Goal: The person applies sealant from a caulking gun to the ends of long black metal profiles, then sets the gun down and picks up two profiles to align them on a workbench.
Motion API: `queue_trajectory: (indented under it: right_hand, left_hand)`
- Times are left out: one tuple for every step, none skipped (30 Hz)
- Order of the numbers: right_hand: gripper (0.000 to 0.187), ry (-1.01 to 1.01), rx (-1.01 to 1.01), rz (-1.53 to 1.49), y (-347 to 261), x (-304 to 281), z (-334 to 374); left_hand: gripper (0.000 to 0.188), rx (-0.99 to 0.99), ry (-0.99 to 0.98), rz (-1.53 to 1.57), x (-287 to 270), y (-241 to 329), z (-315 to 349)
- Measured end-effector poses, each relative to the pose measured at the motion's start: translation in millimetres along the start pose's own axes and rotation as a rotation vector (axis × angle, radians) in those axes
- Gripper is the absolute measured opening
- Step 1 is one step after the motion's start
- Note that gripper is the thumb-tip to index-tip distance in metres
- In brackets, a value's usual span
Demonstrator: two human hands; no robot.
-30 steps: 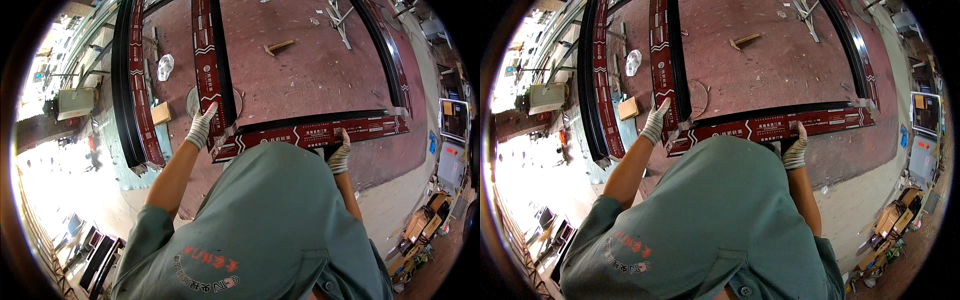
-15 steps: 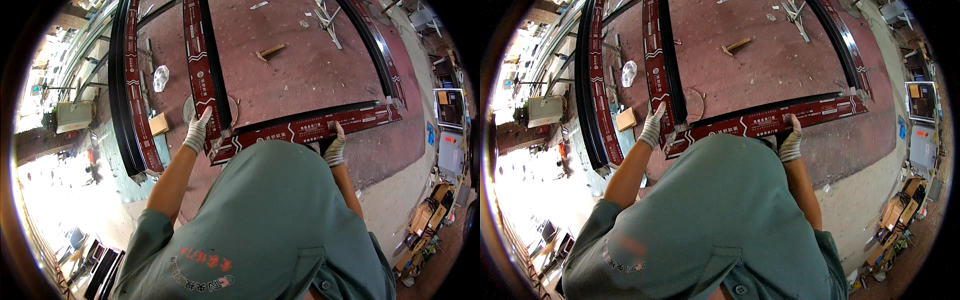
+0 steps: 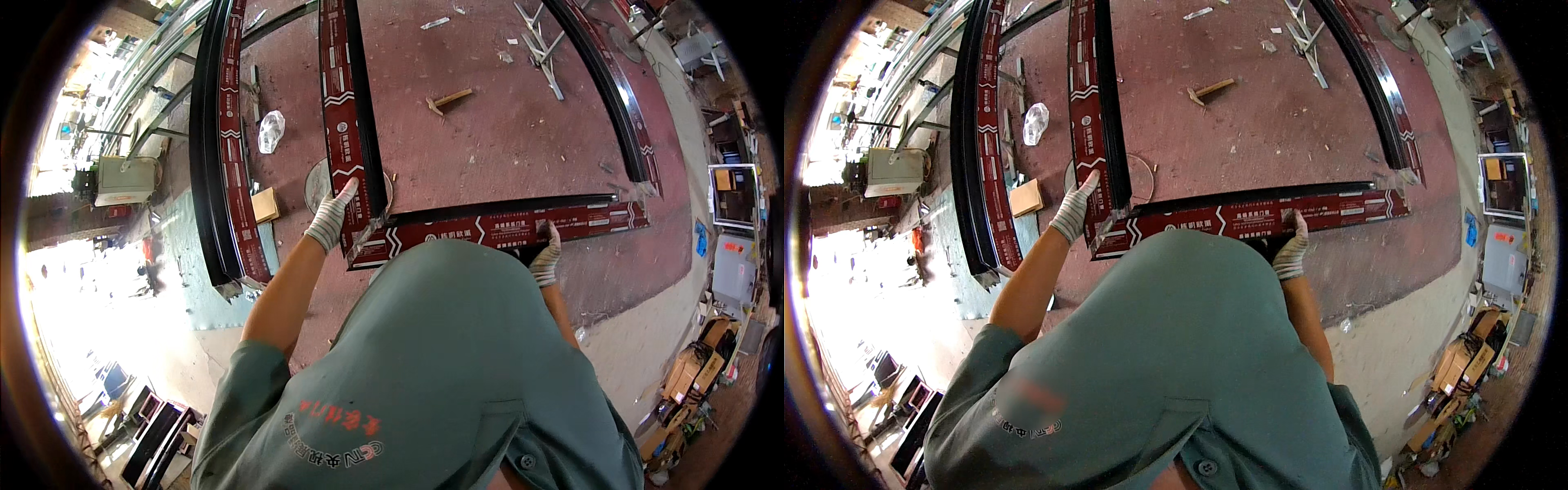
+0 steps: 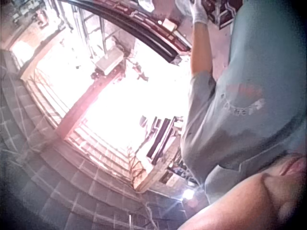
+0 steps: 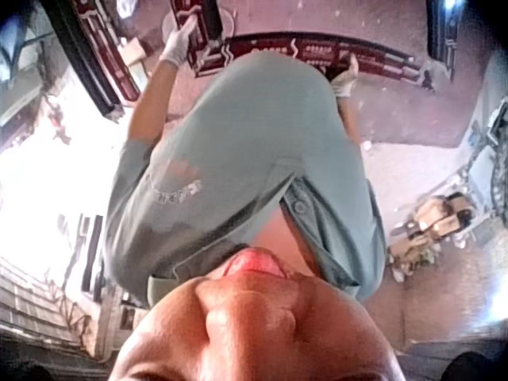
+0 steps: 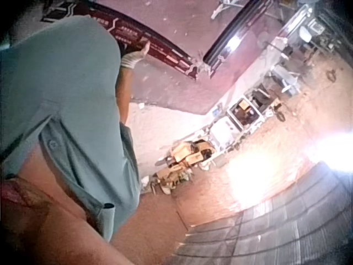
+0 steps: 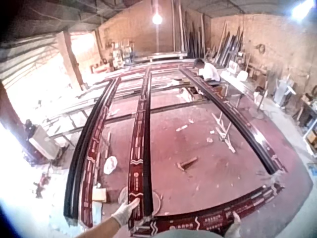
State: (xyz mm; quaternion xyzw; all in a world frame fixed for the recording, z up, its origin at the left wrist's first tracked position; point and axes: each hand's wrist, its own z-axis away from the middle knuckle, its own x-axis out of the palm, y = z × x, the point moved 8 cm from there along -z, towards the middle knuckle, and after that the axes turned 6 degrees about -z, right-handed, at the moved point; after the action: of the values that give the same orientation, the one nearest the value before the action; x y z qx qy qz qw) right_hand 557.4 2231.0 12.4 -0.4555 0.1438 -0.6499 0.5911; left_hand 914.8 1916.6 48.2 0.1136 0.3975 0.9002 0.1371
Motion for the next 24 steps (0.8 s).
queue_trajectory:
  right_hand:
    - [0.034,-0.024,0.105,-0.108,12.6,-7.2,-9.8]
    - [0.033,-0.027,0.125,-0.14,17.0,-17.3,-19.4]
    - [0.033,-0.026,0.151,-0.168,19.2,-18.0,-17.8]
    - [0.033,-0.024,0.177,-0.197,21.1,-18.7,-16.6]
    - [0.033,-0.04,0.161,-0.182,19.4,-16.7,-19.1]
    - [0.033,-0.03,0.149,-0.161,14.8,-9.0,-13.6]
    - [0.032,-0.02,0.137,-0.142,7.6,3.7,-3.5]
    - [0.032,-0.011,0.124,-0.123,3.3,11.3,1.8]
    - [0.032,-0.012,0.183,-0.161,5.8,13.3,1.6]
    - [0.032,-0.014,0.19,-0.164,5.9,11.9,-0.6]
    - [0.032,-0.016,0.197,-0.167,6.9,9.3,-3.9]
    - [0.032,-0.018,0.205,-0.17,8.9,8.3,-5.8]
    - [0.032,-0.042,0.194,-0.189,10.2,8.4,-6.1]
    - [0.032,-0.065,0.182,-0.207,11.5,7.5,-4.9]
    - [0.032,-0.089,0.176,-0.22,11.4,8.3,-3.1]
    - [0.032,-0.058,0.163,-0.205,11.2,4.1,-0.9]
    - [0.032,-0.028,0.15,-0.189,11.4,-0.3,2.1]
    - [0.032,0.003,0.144,-0.168,12.5,-5.2,4.4]
    - [0.025,0.021,0.177,-0.193,15.9,-9.7,2.7]
    - [0.026,0.025,0.154,-0.161,14.2,-14.5,-1.6]
    - [0.027,0.028,0.13,-0.129,11.8,-16.2,-3.0]
    - [0.029,0.032,0.107,-0.098,10.7,-17.8,-3.8]
    - [0.031,0.026,0.132,-0.114,13.6,-18.2,-4.4]
    - [0.034,0.018,0.156,-0.129,11.8,-9.7,-0.9]
  left_hand:
    - [0.045,-0.014,-0.019,-0.012,-0.3,-1.5,-2.4]
    - [0.045,-0.029,-0.037,-0.024,0.4,-3.0,-5.8]
    - [0.048,-0.034,-0.026,-0.016,1.2,-4.0,-3.3]
    - [0.048,-0.029,-0.032,-0.015,2.9,-3.2,-1.7]
    - [0.047,-0.024,-0.04,-0.016,4.8,-1.9,-1.1]
    - [0.047,-0.018,-0.04,-0.011,3.1,-2.4,0.0]
    - [0.046,-0.034,-0.049,0.0,0.1,-5.3,0.1]
    - [0.048,-0.037,-0.031,0.001,-4.3,-8.6,1.3]
    - [0.049,-0.037,-0.023,-0.003,-0.8,-5.6,4.0]
    - [0.051,-0.037,-0.015,-0.007,1.1,-3.7,5.6]
    - [0.052,-0.03,-0.02,-0.006,1.9,-3.1,5.1]
    - [0.054,-0.022,-0.025,-0.006,1.7,-3.0,3.6]
    - [0.055,-0.015,-0.029,-0.005,1.3,-2.8,2.1]
    - [0.056,0.001,-0.04,0.002,1.0,-2.2,0.8]
    - [0.056,0.012,-0.046,0.013,1.4,-1.9,1.3]
    - [0.057,0.022,-0.051,0.024,2.1,-1.2,0.8]
    - [0.053,0.019,-0.03,0.012,1.5,-0.7,-1.3]
    - [0.05,0.011,-0.002,0.002,3.5,2.3,3.3]
    - [0.046,0.002,0.025,-0.009,3.8,3.4,5.7]
    - [0.046,-0.012,0.02,-0.012,4.4,1.7,4.3]
    - [0.046,-0.025,0.014,-0.016,3.2,1.1,2.8]
    - [0.046,-0.038,0.008,-0.019,2.0,-0.2,0.8]
    - [0.046,-0.027,-0.012,-0.013,1.8,-1.4,-1.8]
    - [0.046,-0.018,-0.006,-0.011,-0.7,-3.6,-1.1]
